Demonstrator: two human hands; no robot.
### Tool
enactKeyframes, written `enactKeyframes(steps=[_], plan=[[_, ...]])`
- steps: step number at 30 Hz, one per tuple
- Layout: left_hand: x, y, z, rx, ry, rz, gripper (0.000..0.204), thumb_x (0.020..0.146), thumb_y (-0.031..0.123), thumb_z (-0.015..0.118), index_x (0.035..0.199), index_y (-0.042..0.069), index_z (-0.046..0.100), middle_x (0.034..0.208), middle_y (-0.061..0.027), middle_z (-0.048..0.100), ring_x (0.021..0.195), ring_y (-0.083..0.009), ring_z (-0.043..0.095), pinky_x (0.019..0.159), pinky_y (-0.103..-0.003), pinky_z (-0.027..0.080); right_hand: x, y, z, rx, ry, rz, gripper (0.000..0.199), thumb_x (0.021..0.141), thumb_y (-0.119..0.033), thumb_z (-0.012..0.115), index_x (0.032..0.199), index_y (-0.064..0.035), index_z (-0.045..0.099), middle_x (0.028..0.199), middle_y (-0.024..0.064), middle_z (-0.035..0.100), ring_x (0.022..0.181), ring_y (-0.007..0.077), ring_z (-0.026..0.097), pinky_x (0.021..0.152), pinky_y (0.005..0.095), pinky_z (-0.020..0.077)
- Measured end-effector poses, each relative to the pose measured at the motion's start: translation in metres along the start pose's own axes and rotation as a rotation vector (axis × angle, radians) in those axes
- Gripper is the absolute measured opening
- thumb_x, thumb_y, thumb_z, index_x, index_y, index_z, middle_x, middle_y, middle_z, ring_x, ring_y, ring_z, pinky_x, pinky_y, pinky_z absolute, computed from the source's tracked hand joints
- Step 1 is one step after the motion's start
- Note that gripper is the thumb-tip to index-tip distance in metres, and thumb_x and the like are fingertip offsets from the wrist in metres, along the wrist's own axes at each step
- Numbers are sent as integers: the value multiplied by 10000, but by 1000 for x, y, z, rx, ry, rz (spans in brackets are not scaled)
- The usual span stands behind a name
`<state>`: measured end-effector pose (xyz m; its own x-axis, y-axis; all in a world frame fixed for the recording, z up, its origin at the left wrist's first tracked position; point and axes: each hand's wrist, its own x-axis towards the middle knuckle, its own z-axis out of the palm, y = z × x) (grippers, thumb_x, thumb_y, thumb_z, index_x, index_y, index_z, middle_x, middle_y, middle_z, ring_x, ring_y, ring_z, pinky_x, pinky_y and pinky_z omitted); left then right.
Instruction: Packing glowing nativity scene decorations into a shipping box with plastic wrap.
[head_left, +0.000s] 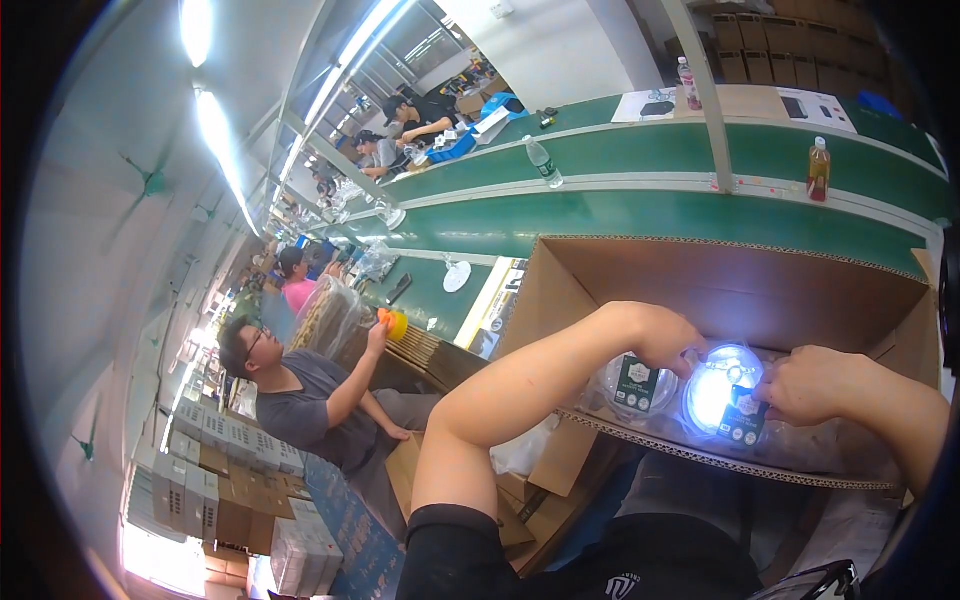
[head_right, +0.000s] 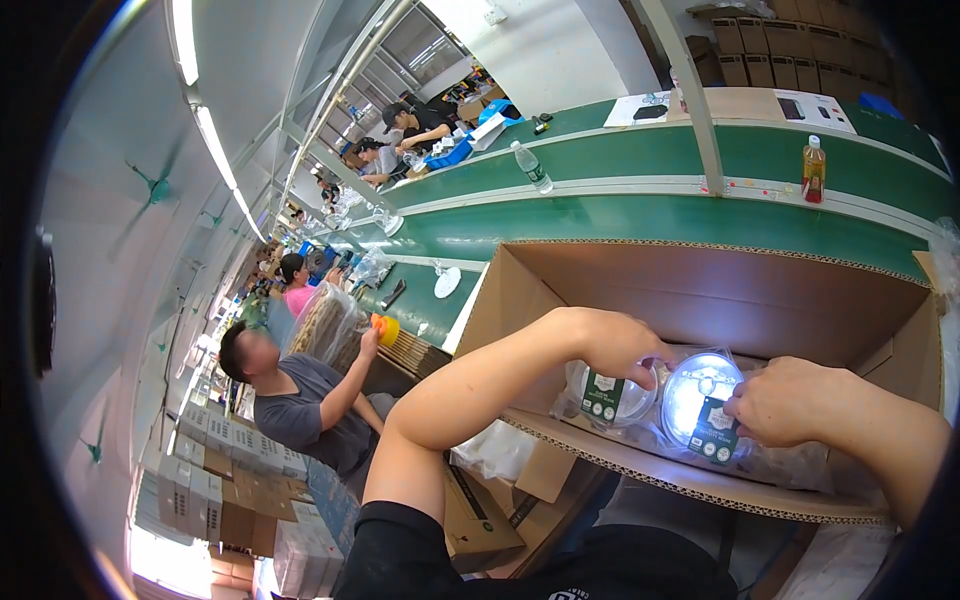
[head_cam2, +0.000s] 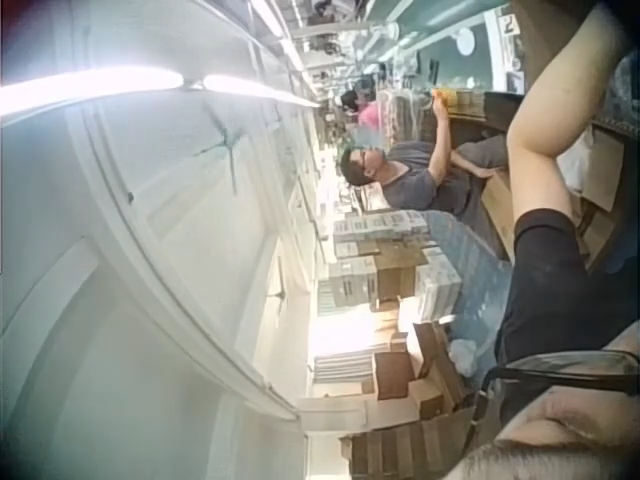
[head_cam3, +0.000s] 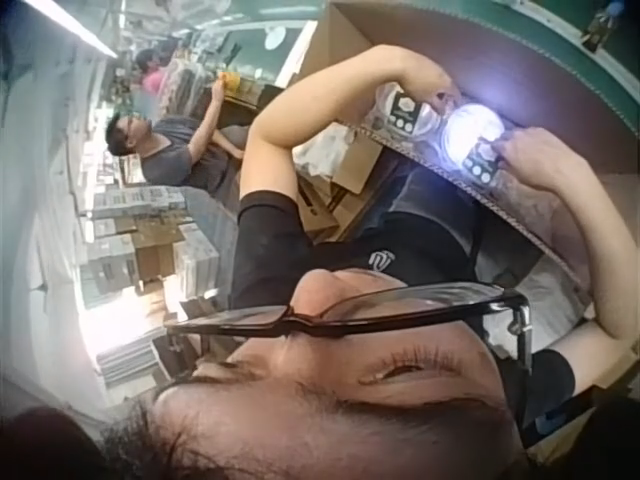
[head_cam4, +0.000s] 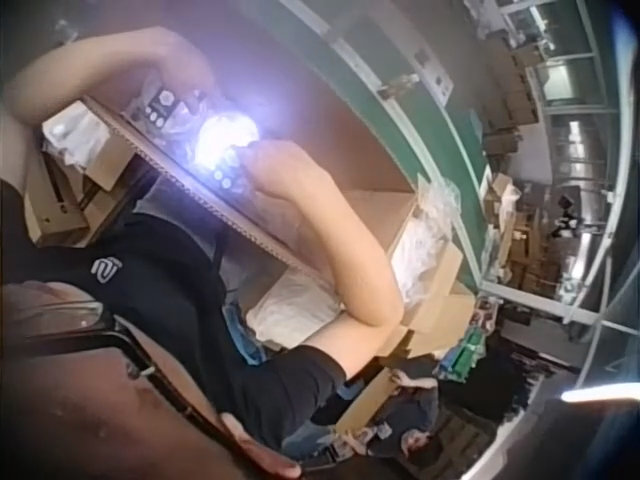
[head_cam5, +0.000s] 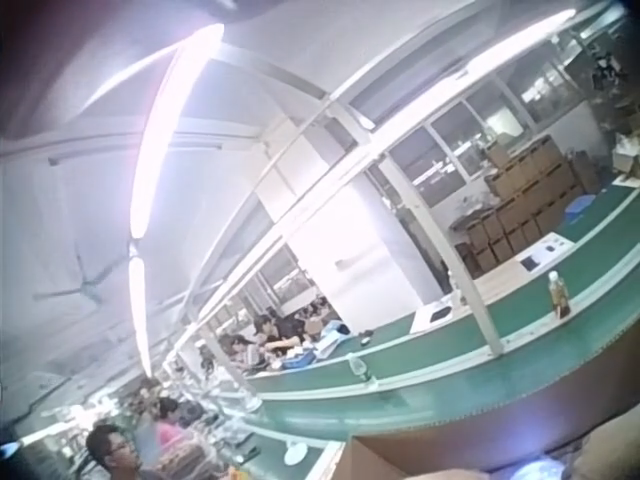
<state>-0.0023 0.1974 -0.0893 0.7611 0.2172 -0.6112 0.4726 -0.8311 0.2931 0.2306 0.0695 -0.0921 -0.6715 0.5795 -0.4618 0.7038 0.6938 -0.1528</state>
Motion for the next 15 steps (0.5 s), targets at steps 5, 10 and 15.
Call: enactKeyframes(steps=[5, 10, 15], plan=[[0, 1, -1, 8, -2, -17, 522, 931, 375, 666, 1396, 155, 577, 1212, -157, 700, 1113, -355, 654, 956, -440, 506, -1, 2, 3, 10, 8, 1, 316, 976, -340, 581, 1055, -58, 699, 1038, 132, 718, 999, 339, 686, 871, 457, 548], [-1, 3, -3, 9, -11, -27, 542, 934, 385, 660, 1413, 152, 558, 1216, -156, 699, 1120, -357, 652, 960, -440, 505, 0, 4, 5, 11, 17, -1, 318, 974, -341, 583, 1043, -55, 703, 1036, 137, 719, 990, 342, 689, 866, 459, 550], [-2, 3, -2, -11, -27, -36, 580, 937, 407, 655, 1430, 128, 534, 1226, -151, 697, 1135, -357, 647, 966, -442, 501, 0, 2, 4, 6, 3, 2, 343, 974, -354, 585, 1044, -40, 703, 1034, 146, 717, 984, 344, 690, 866, 460, 549]])
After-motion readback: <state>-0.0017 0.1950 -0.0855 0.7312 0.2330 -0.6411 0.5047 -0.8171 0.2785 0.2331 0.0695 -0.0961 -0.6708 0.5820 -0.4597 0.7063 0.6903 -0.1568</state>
